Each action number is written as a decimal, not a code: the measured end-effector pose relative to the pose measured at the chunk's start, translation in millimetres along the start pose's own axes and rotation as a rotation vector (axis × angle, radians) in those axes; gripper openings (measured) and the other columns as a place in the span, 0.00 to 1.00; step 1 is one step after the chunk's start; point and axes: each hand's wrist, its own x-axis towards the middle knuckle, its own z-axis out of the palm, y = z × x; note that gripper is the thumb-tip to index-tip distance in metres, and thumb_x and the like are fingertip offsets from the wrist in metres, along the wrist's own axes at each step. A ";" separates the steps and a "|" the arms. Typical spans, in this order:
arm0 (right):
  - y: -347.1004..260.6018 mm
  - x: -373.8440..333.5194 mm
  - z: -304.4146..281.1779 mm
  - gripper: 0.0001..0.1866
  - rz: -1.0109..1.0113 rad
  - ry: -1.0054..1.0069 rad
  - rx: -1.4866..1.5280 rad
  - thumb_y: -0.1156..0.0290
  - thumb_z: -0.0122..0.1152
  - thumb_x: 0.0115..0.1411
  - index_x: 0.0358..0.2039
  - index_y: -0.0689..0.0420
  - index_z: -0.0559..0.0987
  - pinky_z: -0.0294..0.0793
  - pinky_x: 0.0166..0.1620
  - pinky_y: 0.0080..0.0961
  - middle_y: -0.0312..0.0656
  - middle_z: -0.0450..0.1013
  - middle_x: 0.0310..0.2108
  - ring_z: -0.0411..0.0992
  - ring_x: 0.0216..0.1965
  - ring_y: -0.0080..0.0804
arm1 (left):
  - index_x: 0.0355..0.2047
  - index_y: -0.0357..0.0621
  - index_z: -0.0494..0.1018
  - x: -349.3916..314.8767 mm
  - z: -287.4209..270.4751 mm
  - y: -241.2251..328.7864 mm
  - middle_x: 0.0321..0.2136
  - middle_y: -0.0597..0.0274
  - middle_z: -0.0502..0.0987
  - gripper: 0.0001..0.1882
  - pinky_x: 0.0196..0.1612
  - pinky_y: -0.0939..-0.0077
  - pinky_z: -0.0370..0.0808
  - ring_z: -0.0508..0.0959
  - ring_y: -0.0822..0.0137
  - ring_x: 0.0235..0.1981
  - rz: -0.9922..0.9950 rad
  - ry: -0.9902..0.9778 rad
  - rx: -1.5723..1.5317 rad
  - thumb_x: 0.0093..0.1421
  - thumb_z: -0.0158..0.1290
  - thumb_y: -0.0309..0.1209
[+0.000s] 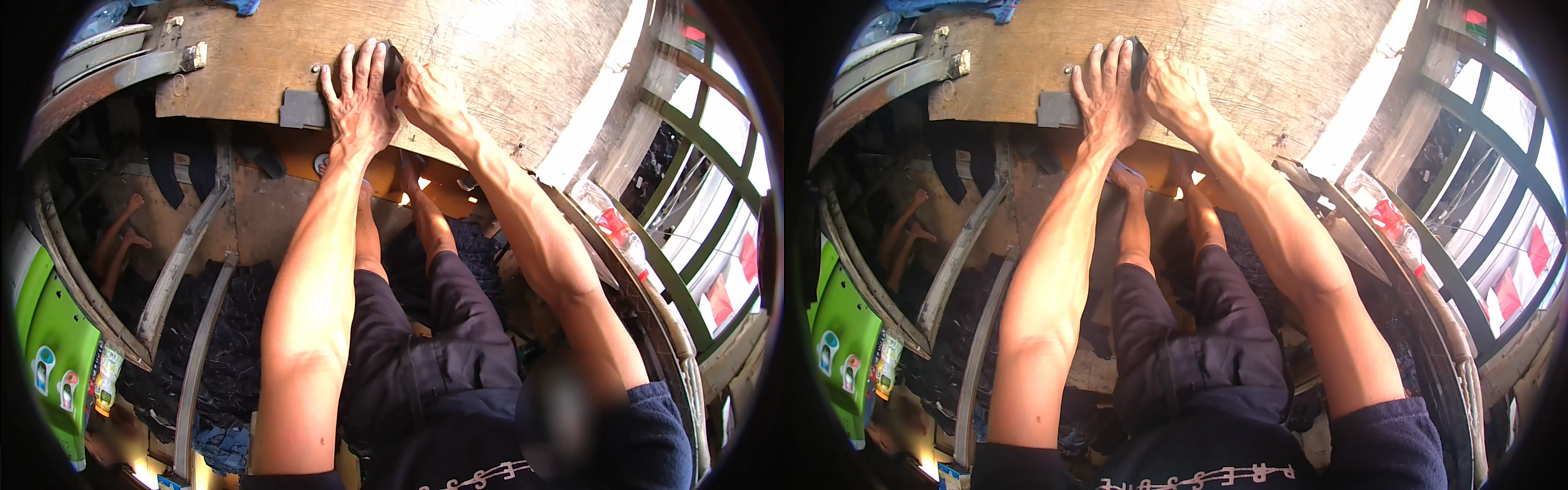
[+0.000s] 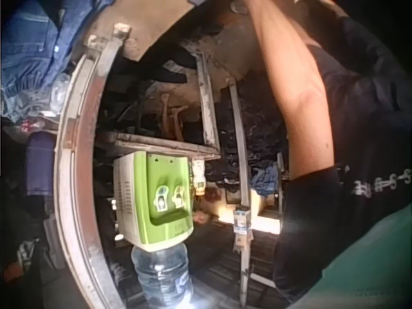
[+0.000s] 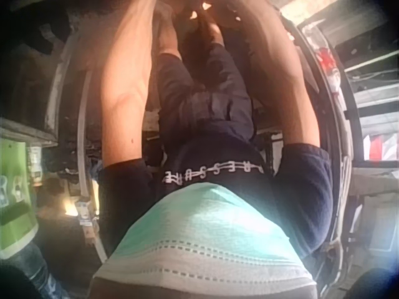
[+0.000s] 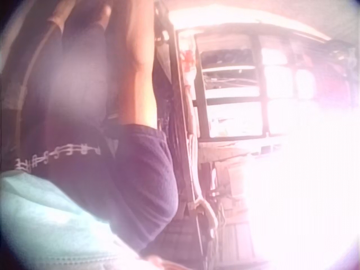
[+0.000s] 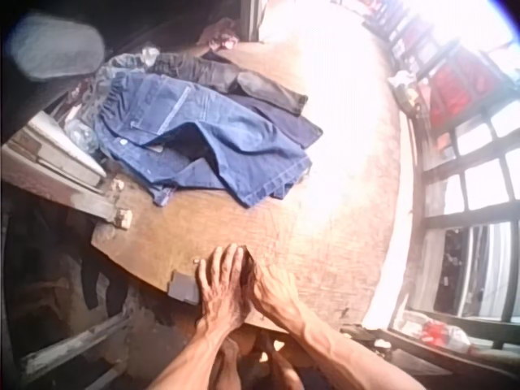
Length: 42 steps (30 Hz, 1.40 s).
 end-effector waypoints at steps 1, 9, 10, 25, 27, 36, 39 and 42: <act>0.6 -4.1 -0.6 0.09 0.011 -0.013 0.008 0.70 0.58 0.67 0.37 0.65 0.77 0.81 0.30 0.47 0.56 0.79 0.24 0.82 0.27 0.56 | 0.83 0.50 0.50 0.0 1.1 0.2 0.83 0.62 0.48 0.52 0.80 0.30 0.35 0.43 0.49 0.84 0.008 0.017 0.000 0.63 0.63 0.40; -8.8 -35.5 -15.0 0.07 0.164 -0.098 0.058 0.71 0.60 0.68 0.38 0.63 0.75 0.78 0.29 0.51 0.57 0.76 0.21 0.79 0.24 0.59 | 0.83 0.50 0.48 -1.6 0.9 0.4 0.84 0.64 0.46 0.49 0.80 0.31 0.36 0.42 0.50 0.84 0.008 -0.007 0.031 0.70 0.59 0.46; -9.5 -39.6 -17.4 0.08 0.178 -0.119 0.067 0.70 0.58 0.69 0.39 0.63 0.76 0.79 0.30 0.52 0.58 0.78 0.23 0.80 0.26 0.59 | 0.83 0.49 0.48 -1.5 0.0 0.7 0.84 0.64 0.46 0.48 0.80 0.32 0.36 0.42 0.50 0.84 0.006 -0.012 0.026 0.71 0.58 0.45; -12.8 -88.3 -48.9 0.12 0.454 -0.273 0.142 0.65 0.53 0.78 0.39 0.59 0.74 0.77 0.33 0.59 0.59 0.77 0.22 0.78 0.25 0.67 | 0.83 0.49 0.50 -0.6 -1.3 1.0 0.84 0.65 0.46 0.50 0.79 0.30 0.36 0.42 0.49 0.84 0.003 -0.027 0.047 0.68 0.60 0.48; -10.7 -63.7 -51.2 0.10 0.299 -0.079 0.181 0.66 0.53 0.78 0.39 0.58 0.74 0.76 0.32 0.57 0.57 0.76 0.21 0.78 0.24 0.64 | 0.83 0.49 0.50 -1.3 -0.2 0.2 0.84 0.64 0.47 0.49 0.79 0.29 0.36 0.43 0.48 0.84 0.006 -0.017 0.038 0.68 0.60 0.47; 0.5 12.2 -6.8 0.06 -0.142 0.184 -0.098 0.77 0.62 0.65 0.32 0.57 0.73 0.72 0.26 0.37 0.43 0.64 0.21 0.70 0.21 0.42 | 0.82 0.47 0.50 0.3 -1.4 0.7 0.82 0.59 0.49 0.47 0.79 0.29 0.37 0.44 0.47 0.83 0.021 0.014 -0.005 0.66 0.56 0.34; 2.0 9.3 -2.0 0.05 -0.205 0.256 -0.138 0.77 0.62 0.64 0.33 0.57 0.74 0.71 0.25 0.36 0.42 0.64 0.20 0.69 0.20 0.41 | 0.82 0.47 0.50 0.8 -1.6 1.3 0.82 0.59 0.50 0.47 0.79 0.29 0.37 0.45 0.47 0.83 0.015 0.016 -0.009 0.65 0.56 0.34; 2.1 9.0 -0.3 0.05 -0.110 0.176 -0.100 0.76 0.63 0.64 0.33 0.57 0.74 0.71 0.24 0.36 0.41 0.63 0.19 0.69 0.20 0.41 | 0.82 0.47 0.51 0.8 -1.8 1.5 0.82 0.59 0.50 0.47 0.79 0.29 0.38 0.46 0.47 0.83 0.021 0.032 -0.022 0.64 0.57 0.34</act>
